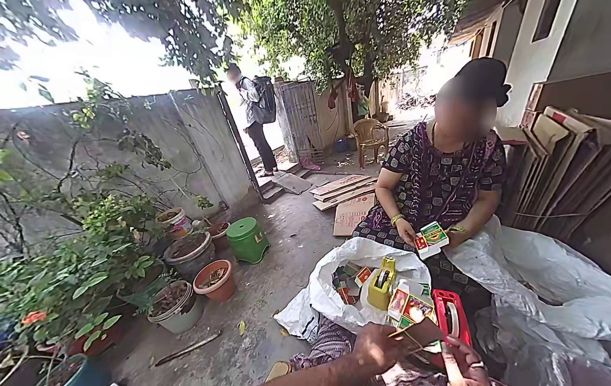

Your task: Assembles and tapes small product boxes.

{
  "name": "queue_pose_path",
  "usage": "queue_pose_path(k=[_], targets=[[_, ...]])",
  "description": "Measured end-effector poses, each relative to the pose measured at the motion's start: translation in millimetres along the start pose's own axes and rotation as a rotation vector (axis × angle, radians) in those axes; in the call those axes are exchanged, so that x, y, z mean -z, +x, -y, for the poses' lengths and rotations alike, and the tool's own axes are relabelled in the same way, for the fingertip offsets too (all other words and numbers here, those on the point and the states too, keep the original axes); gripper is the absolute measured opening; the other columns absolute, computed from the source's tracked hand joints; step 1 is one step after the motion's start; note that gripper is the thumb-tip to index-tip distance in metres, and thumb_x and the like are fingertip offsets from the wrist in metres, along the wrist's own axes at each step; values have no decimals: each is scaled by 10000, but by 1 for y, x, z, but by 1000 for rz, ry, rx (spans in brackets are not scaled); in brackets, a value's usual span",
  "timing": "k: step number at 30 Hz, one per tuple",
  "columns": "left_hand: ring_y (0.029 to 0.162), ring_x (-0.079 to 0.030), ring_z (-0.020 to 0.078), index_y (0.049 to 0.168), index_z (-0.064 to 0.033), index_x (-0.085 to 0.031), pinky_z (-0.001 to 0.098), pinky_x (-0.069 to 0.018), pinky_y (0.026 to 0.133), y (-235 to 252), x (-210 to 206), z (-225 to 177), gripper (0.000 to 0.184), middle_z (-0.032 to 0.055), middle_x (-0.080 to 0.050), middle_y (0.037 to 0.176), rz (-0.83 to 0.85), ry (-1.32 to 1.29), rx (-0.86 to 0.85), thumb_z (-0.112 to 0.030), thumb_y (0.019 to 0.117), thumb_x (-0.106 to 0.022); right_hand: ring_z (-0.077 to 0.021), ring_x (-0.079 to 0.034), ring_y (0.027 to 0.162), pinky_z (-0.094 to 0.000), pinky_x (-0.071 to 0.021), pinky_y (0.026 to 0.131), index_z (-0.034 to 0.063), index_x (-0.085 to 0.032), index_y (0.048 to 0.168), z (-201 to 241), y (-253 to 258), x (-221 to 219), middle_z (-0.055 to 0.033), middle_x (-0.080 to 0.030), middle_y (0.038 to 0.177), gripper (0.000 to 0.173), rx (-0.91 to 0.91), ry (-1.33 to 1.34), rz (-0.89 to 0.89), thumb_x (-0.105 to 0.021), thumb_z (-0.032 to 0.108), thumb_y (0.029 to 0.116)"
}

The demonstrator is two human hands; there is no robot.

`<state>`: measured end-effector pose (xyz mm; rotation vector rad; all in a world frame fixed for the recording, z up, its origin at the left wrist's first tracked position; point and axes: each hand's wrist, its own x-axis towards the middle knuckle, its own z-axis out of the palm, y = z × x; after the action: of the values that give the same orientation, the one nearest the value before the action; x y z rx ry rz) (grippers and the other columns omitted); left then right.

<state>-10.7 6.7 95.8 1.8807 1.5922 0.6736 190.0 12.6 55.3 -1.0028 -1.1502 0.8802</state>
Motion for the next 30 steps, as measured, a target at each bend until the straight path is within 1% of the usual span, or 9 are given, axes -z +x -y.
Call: queue_pose_path(k=[3,7,10,13,17,21,25,28,30], targets=[[703,-684,162,911,4,-721,409,-577,706,7,1,11,293,85,-708,766,-25,-522,38,-276,972,-661,-115,-679,979,-301,-601,834,-88,-422,1434,-12,6,5,-168,-629,1239,560,-201,75,26,-668,89,963],[849,-697,98,1113,45,-665,327,-582,844,-9,25,-30,263,68,-725,931,200,-689,104,-179,1058,-538,-14,-626,640,-248,-581,652,-31,-632,1021,-10,4,1,31,-653,766,158,-309,24,27,-638,120,977],[944,-705,162,1264,49,-585,394,-582,906,-3,14,-6,368,124,-709,1044,294,-706,-61,-250,1103,-443,17,-602,643,-212,-558,653,-30,-643,1007,-9,3,2,51,-642,756,127,-302,32,4,-642,93,976],[924,-719,192,1254,33,-601,425,-593,896,4,0,11,384,132,-721,1021,173,-752,-144,-276,1102,-432,1,-621,656,-215,-571,650,59,-609,1033,-8,-2,-1,92,-662,766,80,-310,216,102,-631,22,966],[872,-708,166,1211,27,-612,404,-597,852,4,2,6,383,106,-711,964,165,-768,-167,-275,1110,-400,-11,-593,601,-225,-553,602,116,-577,913,-8,-4,-4,100,-620,686,160,-338,213,53,-686,-2,912],[913,-718,192,1261,45,-592,421,-597,891,7,3,5,396,133,-720,1008,71,-828,-137,-267,1113,-397,-50,-689,798,-275,-606,781,45,-575,1158,-1,-7,-4,43,-712,882,257,-419,294,199,-651,-25,923],[1037,-703,226,1480,-3,-412,450,-576,962,4,8,0,441,162,-683,1183,90,-920,-121,-263,1128,-357,-40,-684,743,-267,-614,737,15,-551,1178,3,-7,-9,39,-708,849,395,-387,201,157,-698,-94,828],[1268,-609,259,1647,-127,-133,477,-507,1076,0,13,-6,572,186,-491,1513,150,-874,-71,-293,1127,-303,-124,-703,869,-319,-628,780,-110,-471,1352,3,-6,-6,-153,-654,1157,570,-136,45,99,-736,-41,852],[1343,-550,267,1657,-159,-126,491,-475,1104,-2,13,-8,582,175,-375,1609,201,-838,-55,-300,1112,-275,-153,-672,1003,-295,-601,842,-127,-500,1368,-1,-3,-2,-256,-558,1329,524,57,-73,57,-703,-1,902]])
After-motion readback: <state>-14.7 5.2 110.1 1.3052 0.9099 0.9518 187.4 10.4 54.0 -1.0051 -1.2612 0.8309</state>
